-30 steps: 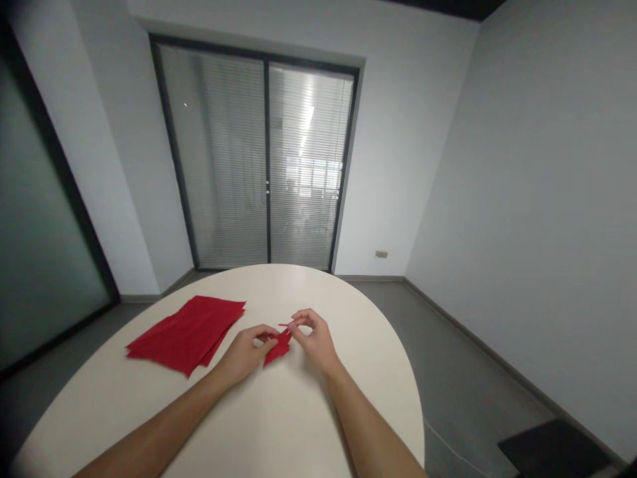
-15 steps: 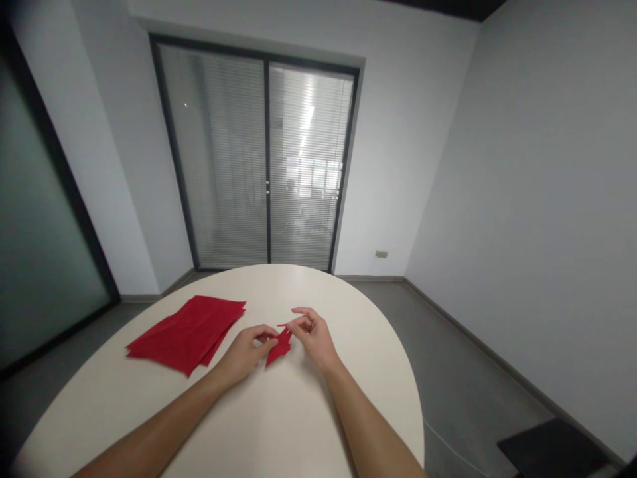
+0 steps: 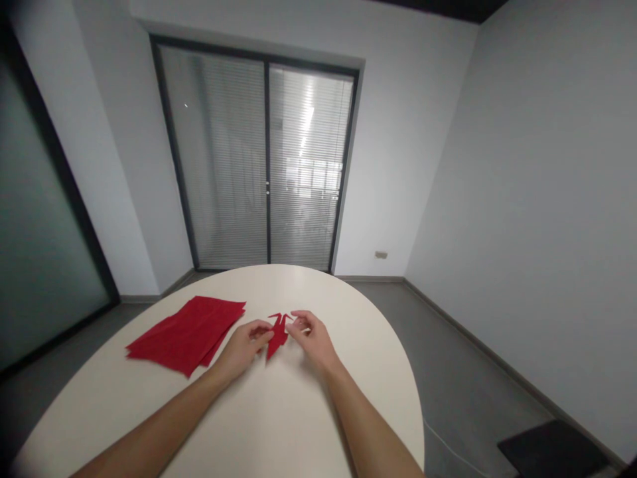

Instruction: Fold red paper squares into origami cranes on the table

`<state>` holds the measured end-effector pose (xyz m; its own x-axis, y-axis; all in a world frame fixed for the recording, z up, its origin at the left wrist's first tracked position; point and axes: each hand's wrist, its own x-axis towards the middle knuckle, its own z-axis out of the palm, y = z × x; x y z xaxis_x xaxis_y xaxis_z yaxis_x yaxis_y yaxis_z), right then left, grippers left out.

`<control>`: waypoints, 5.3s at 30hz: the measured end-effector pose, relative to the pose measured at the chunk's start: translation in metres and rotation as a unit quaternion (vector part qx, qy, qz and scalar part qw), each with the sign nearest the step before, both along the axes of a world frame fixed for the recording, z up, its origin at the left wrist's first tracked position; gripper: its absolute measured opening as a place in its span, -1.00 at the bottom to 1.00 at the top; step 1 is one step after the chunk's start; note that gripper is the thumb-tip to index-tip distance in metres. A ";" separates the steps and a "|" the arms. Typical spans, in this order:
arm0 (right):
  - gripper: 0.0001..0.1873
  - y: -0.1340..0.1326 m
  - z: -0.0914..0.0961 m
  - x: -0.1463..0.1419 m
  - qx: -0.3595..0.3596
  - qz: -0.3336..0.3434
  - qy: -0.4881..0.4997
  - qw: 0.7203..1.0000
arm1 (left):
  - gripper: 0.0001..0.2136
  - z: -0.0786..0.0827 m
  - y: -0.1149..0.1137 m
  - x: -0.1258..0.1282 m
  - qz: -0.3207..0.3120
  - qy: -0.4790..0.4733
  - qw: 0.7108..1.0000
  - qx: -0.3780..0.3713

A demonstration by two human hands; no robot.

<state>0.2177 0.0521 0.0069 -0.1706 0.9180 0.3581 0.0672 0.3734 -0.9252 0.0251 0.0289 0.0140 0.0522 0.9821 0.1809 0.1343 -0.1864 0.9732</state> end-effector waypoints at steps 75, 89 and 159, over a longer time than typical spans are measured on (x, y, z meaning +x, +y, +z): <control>-0.51 0.023 -0.006 -0.008 -0.036 -0.010 0.024 0.999 | -0.66 -0.021 0.034 0.009 0.038 -0.110 0.993 -0.009; -0.86 0.135 -0.009 0.053 -0.001 -0.340 -0.140 0.930 | -0.71 -0.060 0.035 0.021 -0.002 0.274 0.939 0.210; -0.51 -0.016 -0.016 0.063 -0.027 -0.254 -0.408 0.876 | -0.56 0.005 -0.034 0.029 0.041 0.394 0.901 0.175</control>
<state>0.2812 0.0357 -0.0094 0.0865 0.9616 0.2606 0.8600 0.0600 -0.5067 0.0541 -0.0052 0.0188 0.2301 0.8782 0.4193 0.7858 -0.4219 0.4523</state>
